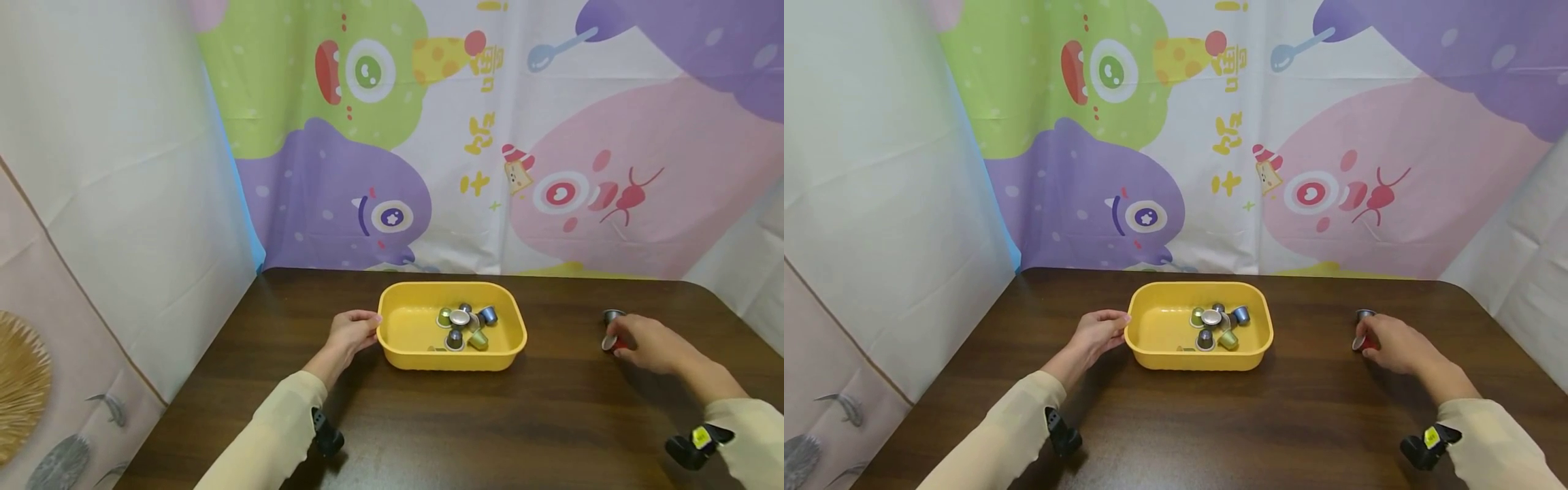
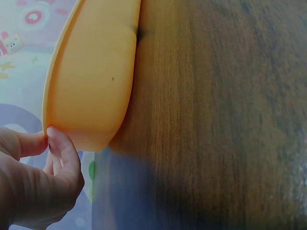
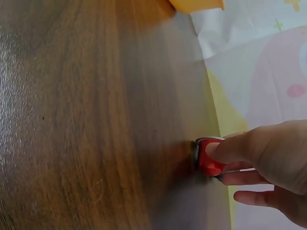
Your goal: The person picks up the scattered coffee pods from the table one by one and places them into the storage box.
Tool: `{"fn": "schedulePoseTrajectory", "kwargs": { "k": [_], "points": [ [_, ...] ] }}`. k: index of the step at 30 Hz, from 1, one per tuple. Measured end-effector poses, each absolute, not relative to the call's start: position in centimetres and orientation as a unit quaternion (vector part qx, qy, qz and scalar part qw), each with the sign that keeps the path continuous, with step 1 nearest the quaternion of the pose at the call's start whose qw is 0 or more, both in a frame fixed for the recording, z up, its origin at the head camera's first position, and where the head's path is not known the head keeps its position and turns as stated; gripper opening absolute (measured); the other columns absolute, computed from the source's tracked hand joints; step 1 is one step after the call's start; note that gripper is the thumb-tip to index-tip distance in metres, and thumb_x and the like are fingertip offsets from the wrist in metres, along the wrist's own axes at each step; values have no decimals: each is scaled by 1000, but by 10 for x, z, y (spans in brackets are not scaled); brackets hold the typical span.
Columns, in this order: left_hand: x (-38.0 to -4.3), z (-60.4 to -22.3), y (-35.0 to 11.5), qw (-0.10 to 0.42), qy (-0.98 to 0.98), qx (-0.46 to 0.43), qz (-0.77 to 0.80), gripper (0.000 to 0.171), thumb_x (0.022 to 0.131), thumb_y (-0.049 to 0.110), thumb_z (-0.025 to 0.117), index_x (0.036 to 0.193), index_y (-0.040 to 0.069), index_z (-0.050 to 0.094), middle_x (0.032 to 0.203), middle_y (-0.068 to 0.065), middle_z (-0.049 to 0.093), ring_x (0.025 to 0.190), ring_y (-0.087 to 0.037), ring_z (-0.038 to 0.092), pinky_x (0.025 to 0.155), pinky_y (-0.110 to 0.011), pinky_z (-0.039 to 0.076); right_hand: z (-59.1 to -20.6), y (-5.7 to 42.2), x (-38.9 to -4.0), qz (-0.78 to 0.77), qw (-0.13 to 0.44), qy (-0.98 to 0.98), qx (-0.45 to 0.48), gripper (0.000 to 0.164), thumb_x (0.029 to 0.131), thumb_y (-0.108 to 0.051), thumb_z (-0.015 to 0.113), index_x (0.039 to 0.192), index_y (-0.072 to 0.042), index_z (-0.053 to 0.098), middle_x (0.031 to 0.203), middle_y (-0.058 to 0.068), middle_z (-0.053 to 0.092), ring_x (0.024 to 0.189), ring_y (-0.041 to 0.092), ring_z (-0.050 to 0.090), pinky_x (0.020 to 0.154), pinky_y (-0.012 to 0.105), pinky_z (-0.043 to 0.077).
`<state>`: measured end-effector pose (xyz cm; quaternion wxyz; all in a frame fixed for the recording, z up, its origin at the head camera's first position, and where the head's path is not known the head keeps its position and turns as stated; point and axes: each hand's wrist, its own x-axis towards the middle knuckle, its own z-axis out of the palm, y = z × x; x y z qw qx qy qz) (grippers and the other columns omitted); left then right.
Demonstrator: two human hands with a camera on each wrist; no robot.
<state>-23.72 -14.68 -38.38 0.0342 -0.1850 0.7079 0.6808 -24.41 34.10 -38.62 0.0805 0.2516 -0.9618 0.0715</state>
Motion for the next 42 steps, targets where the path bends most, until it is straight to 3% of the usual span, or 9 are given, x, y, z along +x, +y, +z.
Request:
{"fn": "schedulePoseTrajectory", "kwargs": {
  "k": [5, 10, 25, 32, 42],
  "points": [
    [-237, -382, -145, 37, 713, -187, 675, 21, 91, 9, 65, 108, -3, 65, 92, -8, 61, 71, -10, 59, 60, -17, 53, -390, 343, -246, 74, 83, -962, 251, 23, 72, -6, 79, 86, -9, 62, 78, -6, 61, 69, 2, 50, 61, 28, 45],
    [-237, -383, -145, 28, 719, -187, 669, 20, 90, 9, 65, 106, -3, 66, 92, -8, 61, 70, -10, 59, 59, -17, 53, -393, 340, -247, 76, 98, -959, 255, 22, 70, -4, 79, 81, -9, 61, 72, -7, 58, 63, 0, 45, 56, 25, 42],
    [-231, -378, -141, 1, 756, -197, 624, 19, 90, 11, 66, 104, -1, 68, 98, -12, 63, 74, -13, 61, 80, -33, 59, -402, 340, -251, 86, 110, -950, 278, 25, 65, -1, 81, 74, -14, 62, 69, -9, 60, 61, 1, 48, 56, 25, 43],
    [-232, -379, -141, -8, 762, -188, 619, 19, 90, 11, 66, 104, -2, 67, 97, -12, 63, 74, -13, 62, 74, -29, 59, -398, 335, -253, 79, 114, -954, 266, 23, 65, 1, 79, 72, -13, 62, 68, -7, 61, 62, 6, 53, 59, 29, 48],
    [-231, -375, -141, 2, 774, -179, 607, 21, 90, 10, 66, 105, -4, 66, 102, -14, 62, 73, -12, 64, 78, -31, 60, -396, 337, -252, 71, 91, -954, 277, 24, 67, 0, 80, 75, -14, 61, 71, -8, 61, 64, 6, 54, 58, 28, 47]
  ]
}}
